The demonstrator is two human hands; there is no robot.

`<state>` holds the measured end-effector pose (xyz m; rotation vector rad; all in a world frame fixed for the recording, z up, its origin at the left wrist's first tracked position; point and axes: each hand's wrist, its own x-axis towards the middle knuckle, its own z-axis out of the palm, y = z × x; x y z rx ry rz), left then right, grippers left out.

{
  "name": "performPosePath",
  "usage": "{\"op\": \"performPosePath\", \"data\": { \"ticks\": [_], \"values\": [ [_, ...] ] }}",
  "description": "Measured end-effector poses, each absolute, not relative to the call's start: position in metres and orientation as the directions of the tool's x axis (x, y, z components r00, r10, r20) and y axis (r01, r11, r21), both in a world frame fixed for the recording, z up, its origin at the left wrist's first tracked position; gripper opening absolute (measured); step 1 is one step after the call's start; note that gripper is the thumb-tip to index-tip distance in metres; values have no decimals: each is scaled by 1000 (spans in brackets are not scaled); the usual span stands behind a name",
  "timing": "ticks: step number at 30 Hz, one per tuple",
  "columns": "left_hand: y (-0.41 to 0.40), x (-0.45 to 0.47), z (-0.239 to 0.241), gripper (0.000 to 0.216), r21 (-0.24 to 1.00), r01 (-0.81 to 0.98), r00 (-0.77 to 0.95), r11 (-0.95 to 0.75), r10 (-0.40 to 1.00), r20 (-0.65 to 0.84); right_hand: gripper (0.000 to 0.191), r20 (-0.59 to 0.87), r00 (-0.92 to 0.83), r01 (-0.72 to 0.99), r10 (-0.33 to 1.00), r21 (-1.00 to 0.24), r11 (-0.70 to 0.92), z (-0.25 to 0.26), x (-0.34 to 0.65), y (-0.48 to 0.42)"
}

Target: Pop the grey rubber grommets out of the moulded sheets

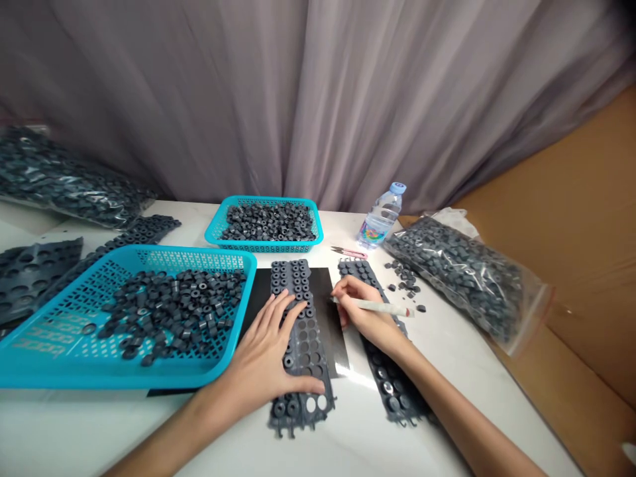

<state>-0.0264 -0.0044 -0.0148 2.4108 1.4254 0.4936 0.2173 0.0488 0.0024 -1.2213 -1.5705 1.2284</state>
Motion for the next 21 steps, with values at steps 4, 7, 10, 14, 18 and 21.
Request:
{"op": "performPosePath", "data": {
  "ticks": [4,7,10,14,18,21],
  "values": [
    [-10,-29,-14,122,437,764,459,-474,876,149,3,-53,-310,183,949,-983,5,3,215,42],
    [-14,-29,-10,131,454,752,460,-479,873,159,7,-108,-367,157,924,-986,-53,4,214,39],
    [-13,-24,-3,119,477,760,409,-442,895,177,9,-133,-391,136,911,-987,-86,3,214,39],
    [1,-15,3,46,510,757,337,-408,913,230,14,-130,-402,117,906,-989,-91,1,213,37],
    [15,-12,-2,16,606,649,390,-460,885,253,16,-113,-404,110,908,-991,-75,1,212,38],
    [18,-13,-7,13,641,617,382,-457,886,264,14,-114,-418,110,901,-991,-75,1,210,40]
  ]
}}
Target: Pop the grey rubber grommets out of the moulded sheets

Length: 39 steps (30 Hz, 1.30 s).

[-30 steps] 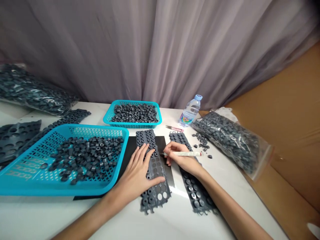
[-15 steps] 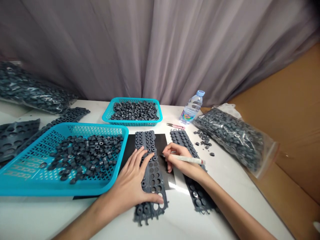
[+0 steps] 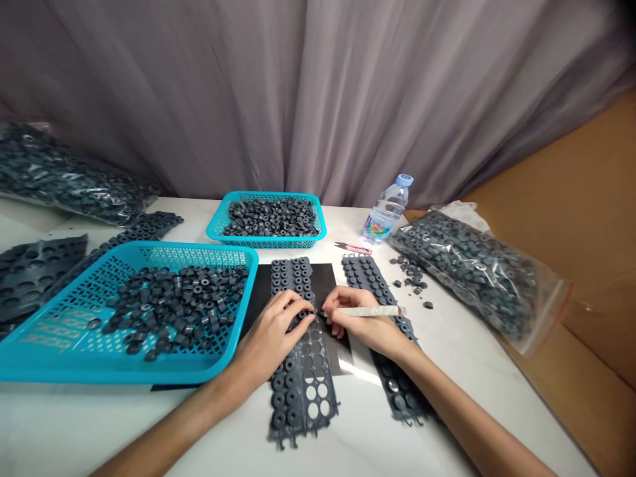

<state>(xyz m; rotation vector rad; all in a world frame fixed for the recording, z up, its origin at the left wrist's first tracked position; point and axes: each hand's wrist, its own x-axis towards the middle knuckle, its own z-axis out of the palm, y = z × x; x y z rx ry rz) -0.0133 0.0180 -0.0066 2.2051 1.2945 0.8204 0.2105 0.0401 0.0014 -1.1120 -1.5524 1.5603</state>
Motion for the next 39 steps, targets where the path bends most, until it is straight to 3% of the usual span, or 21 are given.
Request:
{"op": "performPosePath", "data": {
  "ticks": [19,28,33,36,39],
  "values": [
    [19,-16,-14,16,657,587,377,-473,878,295,14,-119,-424,133,898,-989,-68,3,207,40],
    [21,-9,-7,21,377,701,506,-606,795,336,10,-113,-429,171,896,-984,-42,7,206,38],
    [17,-11,-4,23,285,711,563,-643,763,317,10,-120,-425,184,897,-982,-44,6,207,38],
    [15,-10,-3,27,301,692,567,-656,752,335,8,-114,-419,198,901,-980,-32,7,206,37],
    [16,-8,-4,24,467,680,451,-565,825,340,9,-112,-419,207,901,-978,-26,7,205,38]
  ]
}}
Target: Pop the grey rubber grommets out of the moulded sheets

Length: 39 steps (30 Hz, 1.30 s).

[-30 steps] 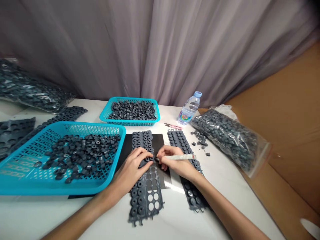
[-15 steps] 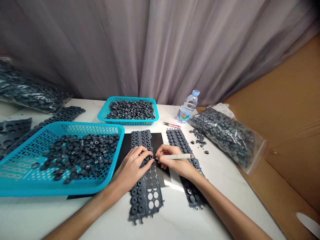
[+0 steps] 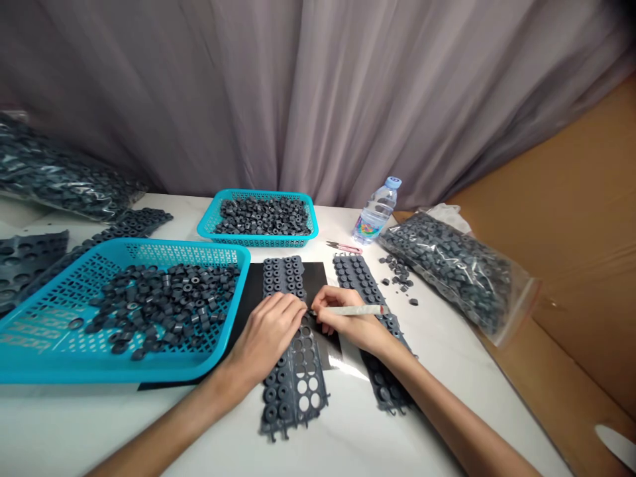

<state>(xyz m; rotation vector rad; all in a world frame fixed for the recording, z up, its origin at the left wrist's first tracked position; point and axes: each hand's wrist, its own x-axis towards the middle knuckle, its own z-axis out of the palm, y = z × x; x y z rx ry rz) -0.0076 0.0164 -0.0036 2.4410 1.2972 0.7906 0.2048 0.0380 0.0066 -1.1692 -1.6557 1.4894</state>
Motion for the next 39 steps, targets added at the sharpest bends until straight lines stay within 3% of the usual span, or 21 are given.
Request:
{"op": "performPosePath", "data": {
  "ticks": [3,5,14,17,23,39],
  "values": [
    [21,-7,-5,21,752,583,189,-308,951,244,12,-123,-412,208,903,-977,-38,3,204,41],
    [25,-9,-7,22,874,452,93,-181,983,156,11,-136,-407,195,903,-979,-60,0,204,43],
    [15,-16,0,24,993,72,150,-90,986,79,11,-93,-340,67,936,-995,-74,1,208,45],
    [3,-9,13,26,988,-135,190,79,980,-52,14,-88,-324,64,942,-995,-71,0,210,46],
    [-12,-3,29,24,817,-462,299,345,928,-223,12,-58,-351,102,935,-995,-24,-4,209,43],
    [-14,-6,39,20,701,-562,386,439,889,-248,15,-86,-363,150,928,-988,-32,2,209,40]
  ]
}}
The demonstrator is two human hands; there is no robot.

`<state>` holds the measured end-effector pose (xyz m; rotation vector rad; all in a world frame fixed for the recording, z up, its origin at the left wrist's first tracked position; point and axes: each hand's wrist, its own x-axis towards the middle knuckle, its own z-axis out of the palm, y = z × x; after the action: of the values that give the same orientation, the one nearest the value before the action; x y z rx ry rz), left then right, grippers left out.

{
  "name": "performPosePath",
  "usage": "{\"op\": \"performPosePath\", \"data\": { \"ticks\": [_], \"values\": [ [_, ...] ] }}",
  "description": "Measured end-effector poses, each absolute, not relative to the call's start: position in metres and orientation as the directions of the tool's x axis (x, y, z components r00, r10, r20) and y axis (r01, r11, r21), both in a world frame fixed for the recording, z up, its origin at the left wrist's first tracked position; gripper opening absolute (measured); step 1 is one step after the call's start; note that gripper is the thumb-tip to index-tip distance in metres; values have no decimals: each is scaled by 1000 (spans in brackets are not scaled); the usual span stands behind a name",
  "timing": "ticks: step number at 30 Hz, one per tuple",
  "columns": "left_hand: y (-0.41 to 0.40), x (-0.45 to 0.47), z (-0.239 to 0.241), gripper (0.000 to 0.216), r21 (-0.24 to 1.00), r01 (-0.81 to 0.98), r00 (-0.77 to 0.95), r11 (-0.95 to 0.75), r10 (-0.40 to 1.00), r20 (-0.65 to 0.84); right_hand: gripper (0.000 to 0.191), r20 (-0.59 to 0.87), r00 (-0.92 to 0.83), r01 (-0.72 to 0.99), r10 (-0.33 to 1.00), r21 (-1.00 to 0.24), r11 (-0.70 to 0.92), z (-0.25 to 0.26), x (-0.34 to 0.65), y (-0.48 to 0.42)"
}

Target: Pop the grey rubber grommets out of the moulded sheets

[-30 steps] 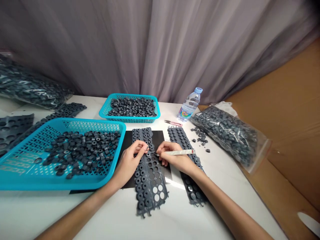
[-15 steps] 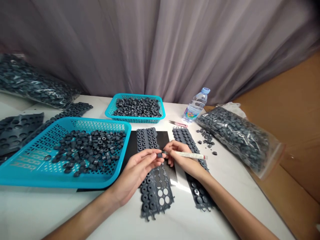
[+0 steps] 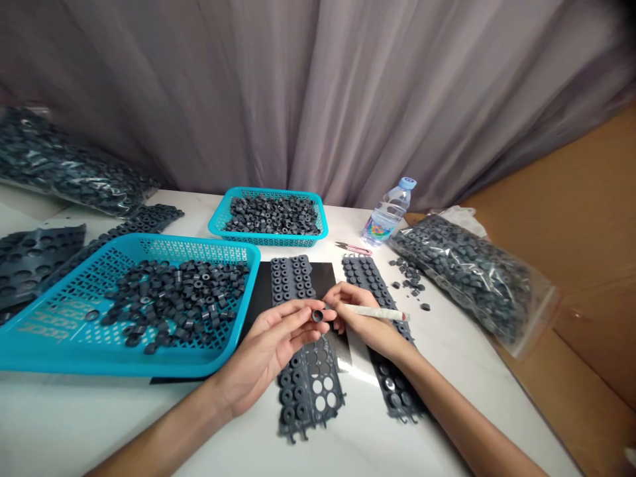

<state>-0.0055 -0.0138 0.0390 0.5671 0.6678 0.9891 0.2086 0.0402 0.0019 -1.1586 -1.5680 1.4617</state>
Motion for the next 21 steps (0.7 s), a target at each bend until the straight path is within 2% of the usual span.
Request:
{"op": "performPosePath", "data": {
  "ticks": [14,21],
  "values": [
    [-13,-9,47,28,684,-570,420,455,877,-233,15,-87,-372,168,924,-986,-25,10,207,38],
    [-14,-14,57,37,598,-626,445,500,859,-254,16,-94,-364,191,927,-981,-25,9,206,38]
  ]
}}
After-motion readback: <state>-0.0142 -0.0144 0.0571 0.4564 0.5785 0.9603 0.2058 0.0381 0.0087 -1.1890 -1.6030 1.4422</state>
